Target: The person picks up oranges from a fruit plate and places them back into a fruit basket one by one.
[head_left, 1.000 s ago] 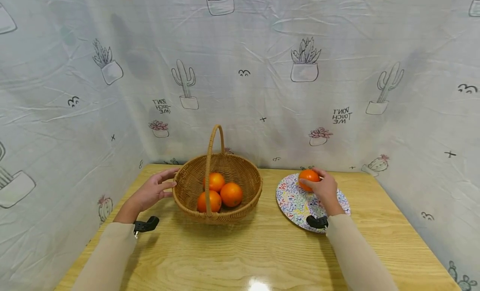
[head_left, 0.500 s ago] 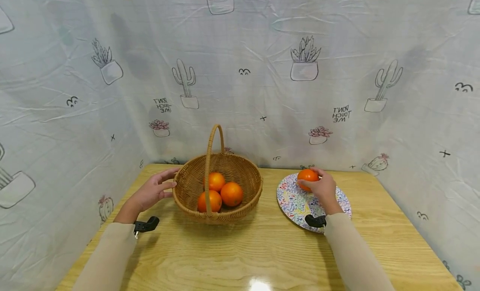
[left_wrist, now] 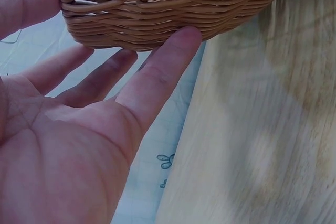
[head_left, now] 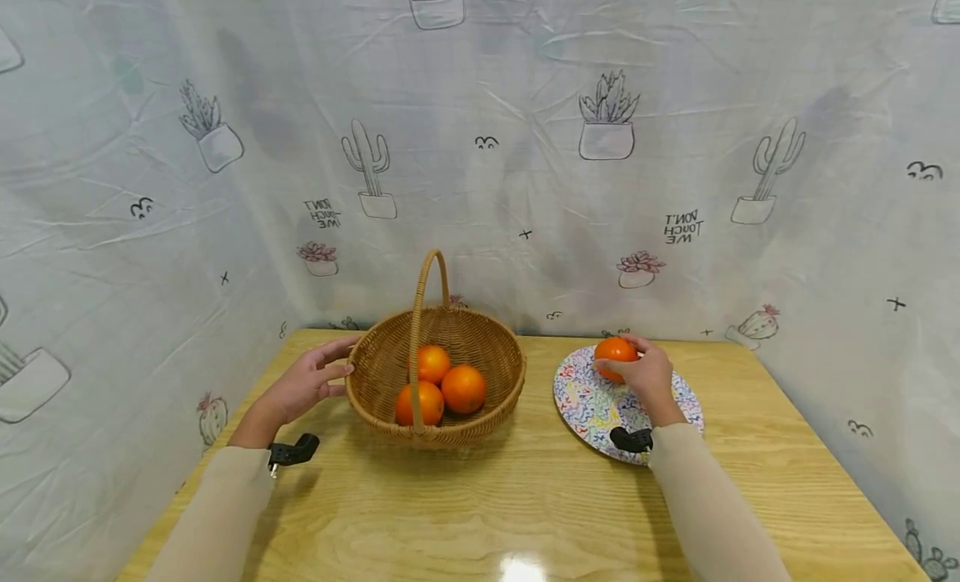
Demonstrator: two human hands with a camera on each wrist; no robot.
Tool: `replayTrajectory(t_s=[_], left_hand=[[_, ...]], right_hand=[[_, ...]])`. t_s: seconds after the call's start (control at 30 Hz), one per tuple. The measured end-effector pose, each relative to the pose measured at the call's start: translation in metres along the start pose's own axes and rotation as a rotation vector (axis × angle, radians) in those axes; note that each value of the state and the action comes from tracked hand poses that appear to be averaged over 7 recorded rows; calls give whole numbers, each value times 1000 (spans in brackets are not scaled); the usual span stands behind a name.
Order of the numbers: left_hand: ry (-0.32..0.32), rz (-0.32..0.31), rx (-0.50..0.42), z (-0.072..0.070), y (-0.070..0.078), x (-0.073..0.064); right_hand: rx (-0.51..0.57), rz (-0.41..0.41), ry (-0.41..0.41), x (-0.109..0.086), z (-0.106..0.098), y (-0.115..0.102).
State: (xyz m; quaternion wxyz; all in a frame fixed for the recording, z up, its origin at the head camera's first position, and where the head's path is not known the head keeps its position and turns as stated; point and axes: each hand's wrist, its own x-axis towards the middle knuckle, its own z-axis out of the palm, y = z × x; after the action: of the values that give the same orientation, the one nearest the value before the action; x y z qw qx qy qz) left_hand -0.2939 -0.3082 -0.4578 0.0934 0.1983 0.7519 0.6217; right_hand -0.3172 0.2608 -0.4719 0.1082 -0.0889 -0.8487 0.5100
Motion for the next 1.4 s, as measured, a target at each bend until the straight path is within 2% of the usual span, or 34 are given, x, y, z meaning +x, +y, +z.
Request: replayTrajectory(t_s=[0.17, 0.53, 1.0, 1.4], left_hand=[[-1, 10, 4, 1, 0, -2], [4, 13, -1, 1, -1, -1], [11, -4, 26, 1, 2, -3], [2, 20, 21, 1, -2, -3]], right_hand=[[23, 29, 4, 1, 0, -1], [-3, 37, -8, 2, -2, -4], [4, 74, -10, 0, -1, -4], [-1, 9, 17, -1, 0, 3]])
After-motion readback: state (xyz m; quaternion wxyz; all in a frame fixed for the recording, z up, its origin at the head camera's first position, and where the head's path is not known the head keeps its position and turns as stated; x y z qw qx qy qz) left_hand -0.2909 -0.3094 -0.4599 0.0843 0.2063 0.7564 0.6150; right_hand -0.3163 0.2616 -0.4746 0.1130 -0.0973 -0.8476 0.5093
